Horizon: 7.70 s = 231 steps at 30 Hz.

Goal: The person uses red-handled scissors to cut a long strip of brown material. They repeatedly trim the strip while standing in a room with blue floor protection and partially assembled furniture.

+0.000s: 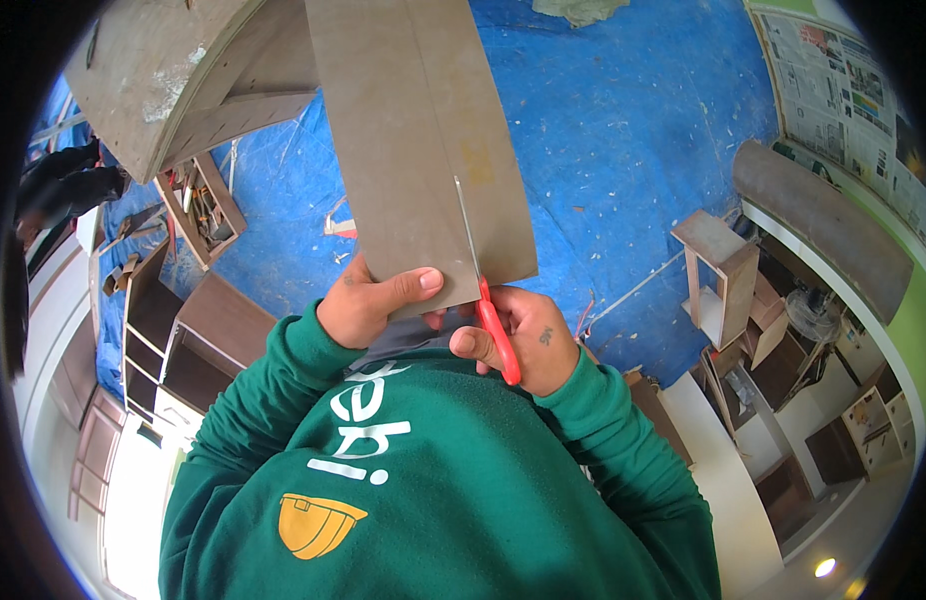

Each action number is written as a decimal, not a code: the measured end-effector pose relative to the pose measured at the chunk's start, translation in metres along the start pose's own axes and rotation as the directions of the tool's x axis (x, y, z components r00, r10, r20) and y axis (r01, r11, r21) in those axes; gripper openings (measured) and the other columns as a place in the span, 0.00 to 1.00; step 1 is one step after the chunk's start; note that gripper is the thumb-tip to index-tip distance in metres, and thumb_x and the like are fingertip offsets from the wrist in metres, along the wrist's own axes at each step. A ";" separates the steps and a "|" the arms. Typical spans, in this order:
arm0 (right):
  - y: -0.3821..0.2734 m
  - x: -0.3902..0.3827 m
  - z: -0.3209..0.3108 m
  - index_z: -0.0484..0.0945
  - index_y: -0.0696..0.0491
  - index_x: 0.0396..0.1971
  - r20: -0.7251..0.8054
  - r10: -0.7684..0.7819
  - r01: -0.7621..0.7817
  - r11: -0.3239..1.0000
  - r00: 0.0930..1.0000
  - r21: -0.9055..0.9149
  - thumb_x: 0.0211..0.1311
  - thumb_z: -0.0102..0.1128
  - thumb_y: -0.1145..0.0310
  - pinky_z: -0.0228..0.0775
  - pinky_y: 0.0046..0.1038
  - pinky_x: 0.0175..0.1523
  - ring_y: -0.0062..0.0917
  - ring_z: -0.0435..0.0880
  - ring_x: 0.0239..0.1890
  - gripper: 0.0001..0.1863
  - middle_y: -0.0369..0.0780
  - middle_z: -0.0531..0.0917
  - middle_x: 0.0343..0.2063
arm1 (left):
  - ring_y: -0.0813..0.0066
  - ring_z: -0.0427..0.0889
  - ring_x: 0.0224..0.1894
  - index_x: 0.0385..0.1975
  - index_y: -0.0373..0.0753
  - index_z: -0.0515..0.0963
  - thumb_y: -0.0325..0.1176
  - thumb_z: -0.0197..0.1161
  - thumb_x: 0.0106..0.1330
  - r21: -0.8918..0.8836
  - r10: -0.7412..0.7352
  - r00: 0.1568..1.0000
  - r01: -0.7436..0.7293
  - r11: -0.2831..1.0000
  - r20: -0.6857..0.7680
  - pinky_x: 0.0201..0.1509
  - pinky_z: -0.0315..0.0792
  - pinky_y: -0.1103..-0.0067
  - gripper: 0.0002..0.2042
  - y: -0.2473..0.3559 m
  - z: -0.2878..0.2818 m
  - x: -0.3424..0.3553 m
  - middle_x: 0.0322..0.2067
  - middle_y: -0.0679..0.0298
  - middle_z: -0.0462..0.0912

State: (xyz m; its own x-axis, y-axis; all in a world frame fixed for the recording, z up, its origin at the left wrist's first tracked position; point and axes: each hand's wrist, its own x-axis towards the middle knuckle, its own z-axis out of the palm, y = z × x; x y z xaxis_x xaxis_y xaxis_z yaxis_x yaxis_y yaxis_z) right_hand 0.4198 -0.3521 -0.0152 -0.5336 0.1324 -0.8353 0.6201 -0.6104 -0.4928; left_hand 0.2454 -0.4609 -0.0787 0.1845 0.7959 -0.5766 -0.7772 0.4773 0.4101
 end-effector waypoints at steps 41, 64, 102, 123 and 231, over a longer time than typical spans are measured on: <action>-0.003 -0.002 0.007 0.76 0.59 0.47 -0.046 -0.016 0.016 1.000 0.999 0.012 0.53 0.70 0.49 0.72 0.17 0.30 0.13 0.76 0.29 0.31 0.36 0.83 0.36 | 0.74 0.79 0.32 0.47 0.31 0.72 0.34 0.60 0.67 -0.015 -0.069 0.997 0.069 0.997 0.038 0.35 0.75 0.79 0.15 0.006 0.000 -0.004 0.38 0.58 0.80; -0.008 0.001 0.007 0.78 0.58 0.44 -0.007 0.011 -0.011 1.000 1.000 0.013 0.52 0.70 0.48 0.72 0.17 0.31 0.14 0.78 0.30 0.30 0.35 0.84 0.35 | 0.72 0.79 0.33 0.48 0.31 0.71 0.34 0.60 0.67 -0.052 -0.104 0.994 0.105 0.993 0.035 0.36 0.76 0.77 0.16 0.010 0.002 -0.009 0.39 0.58 0.79; -0.002 0.006 0.008 0.78 0.61 0.44 -0.049 0.066 -0.062 0.995 0.997 0.075 0.53 0.71 0.52 0.70 0.17 0.28 0.14 0.76 0.24 0.28 0.38 0.84 0.34 | 0.74 0.78 0.33 0.47 0.31 0.72 0.36 0.58 0.67 0.001 0.008 1.000 -0.008 1.000 -0.020 0.36 0.74 0.77 0.16 0.005 0.005 -0.007 0.37 0.58 0.78; 0.216 -0.100 -0.157 0.57 0.59 0.63 -0.160 0.429 -0.457 0.846 0.889 -0.276 0.48 0.71 0.65 0.73 0.25 0.42 0.23 0.77 0.38 0.43 0.37 0.76 0.36 | 0.59 0.78 0.39 0.50 0.30 0.71 0.48 0.52 0.64 -0.298 0.070 0.997 -0.078 0.952 -0.039 0.45 0.70 0.67 0.25 -0.020 0.031 -0.002 0.37 0.49 0.80; 0.171 -0.195 -0.163 0.69 0.58 0.50 -0.404 -0.468 0.604 0.718 0.786 0.345 0.53 0.67 0.73 0.81 0.28 0.31 0.26 0.83 0.30 0.24 0.39 0.79 0.32 | 0.65 0.80 0.40 0.45 0.35 0.72 0.29 0.60 0.66 0.041 0.459 0.879 -0.458 0.888 -0.127 0.43 0.75 0.71 0.11 0.010 0.156 0.001 0.39 0.60 0.80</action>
State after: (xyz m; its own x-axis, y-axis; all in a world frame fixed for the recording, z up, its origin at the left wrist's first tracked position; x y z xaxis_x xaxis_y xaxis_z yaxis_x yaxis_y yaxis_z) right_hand 0.7239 -0.3550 0.0234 -0.4774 0.7050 -0.5245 -0.0759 -0.6278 -0.7746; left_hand 0.3318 -0.3976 0.0345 -0.2711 0.8716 -0.4084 -0.7497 0.0749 0.6575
